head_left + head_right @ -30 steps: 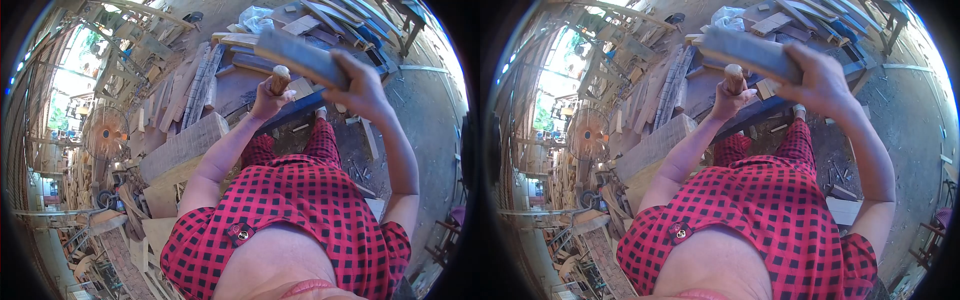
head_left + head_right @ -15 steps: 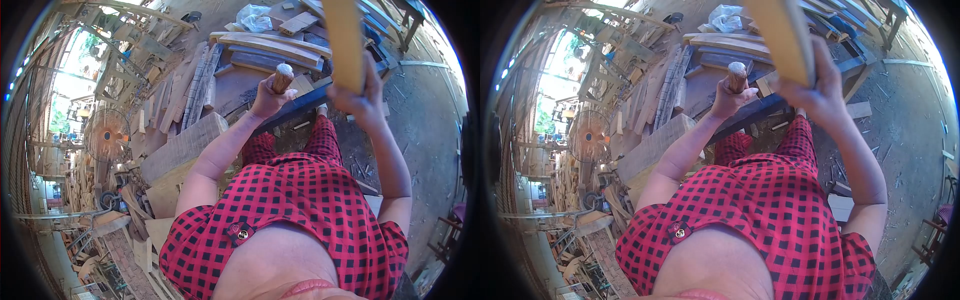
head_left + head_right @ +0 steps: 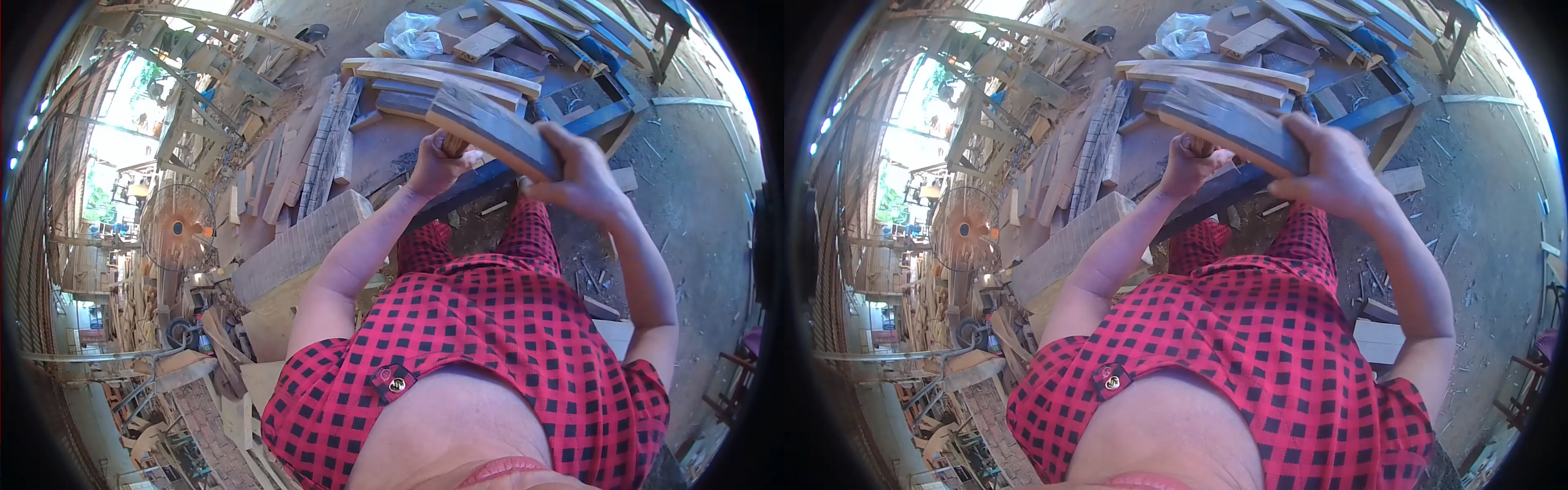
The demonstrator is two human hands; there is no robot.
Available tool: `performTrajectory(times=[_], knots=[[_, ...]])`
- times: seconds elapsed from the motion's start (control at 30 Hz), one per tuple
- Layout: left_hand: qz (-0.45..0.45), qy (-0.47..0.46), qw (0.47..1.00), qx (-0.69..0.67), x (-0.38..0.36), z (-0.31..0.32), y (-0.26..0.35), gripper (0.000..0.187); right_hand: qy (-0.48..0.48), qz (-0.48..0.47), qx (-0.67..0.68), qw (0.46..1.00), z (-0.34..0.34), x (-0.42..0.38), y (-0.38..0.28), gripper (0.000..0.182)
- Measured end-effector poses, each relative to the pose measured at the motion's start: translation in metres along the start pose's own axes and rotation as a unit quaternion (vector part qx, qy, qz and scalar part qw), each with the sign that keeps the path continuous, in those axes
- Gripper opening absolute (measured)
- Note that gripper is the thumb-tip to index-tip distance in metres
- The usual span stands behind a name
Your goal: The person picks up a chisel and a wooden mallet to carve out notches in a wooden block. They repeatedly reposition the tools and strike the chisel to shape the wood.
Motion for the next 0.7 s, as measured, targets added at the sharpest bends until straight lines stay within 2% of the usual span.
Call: performTrajectory(times=[0.07,0.1,0.17,0.23,0.27,0.33,0.4,0.47,0.5,0.53,0.6,0.7], knots=[[-0.025,-0.017,0.999,0.014,-0.003,-0.001,0.007,0.019,0.156,-0.068,0.077,0.982,-0.029,-0.008,-0.02,0.062],[-0.047,-0.036,0.998,0.031,-0.006,0.0,0.007,0.017,0.168,-0.094,0.287,0.939,-0.033,-0.008,-0.032,0.063],[-0.049,-0.033,0.998,0.032,-0.007,0.001,0.008,0.016,0.187,-0.064,0.298,0.934,-0.022,-0.009,-0.019,0.063],[-0.045,-0.03,0.998,0.036,-0.004,-0.003,0.006,0.015,0.169,-0.106,0.227,0.953,-0.005,0.0,-0.017,0.061],[-0.031,-0.04,0.999,-0.011,-0.005,-0.007,0.0,0.016,0.17,-0.107,0.226,0.953,-0.001,0.0,-0.013,0.061],[-0.02,-0.053,0.997,-0.059,-0.007,-0.011,-0.004,0.02,-0.027,0.011,0.091,0.995,0.024,0.002,0.005,0.06],[-0.064,-0.008,0.997,-0.033,-0.01,-0.026,-0.005,0.016,-0.013,0.028,0.08,0.996,0.023,0.004,0.008,0.064],[-0.056,0.014,0.997,-0.054,-0.019,-0.043,-0.009,0.016,0.053,0.048,0.207,0.976,0.033,0.007,0.018,0.066],[-0.042,0.029,0.996,-0.074,-0.019,-0.05,-0.009,0.017,0.039,0.095,0.214,0.971,0.045,0.007,0.03,0.063],[-0.04,0.026,0.996,-0.075,-0.02,-0.052,-0.007,0.017,0.015,0.121,0.068,0.99,0.059,0.008,0.052,0.061],[-0.008,0.149,0.97,-0.192,-0.032,-0.069,-0.004,0.018,-0.035,0.142,-0.051,0.988,0.08,0.007,0.057,0.059],[0.029,0.19,0.944,-0.269,-0.046,-0.093,-0.014,0.019,-0.086,0.176,-0.082,0.977,0.112,0.007,0.079,0.059]])
Point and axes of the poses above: each hand's wrist, its own x-axis towards the middle knuckle, its own z-axis out of the palm, y = z × x, the point moved 6 cm from there along x, towards the middle knuckle, and after that the axes turned 8 degrees about -y, right-handed, at the moved point
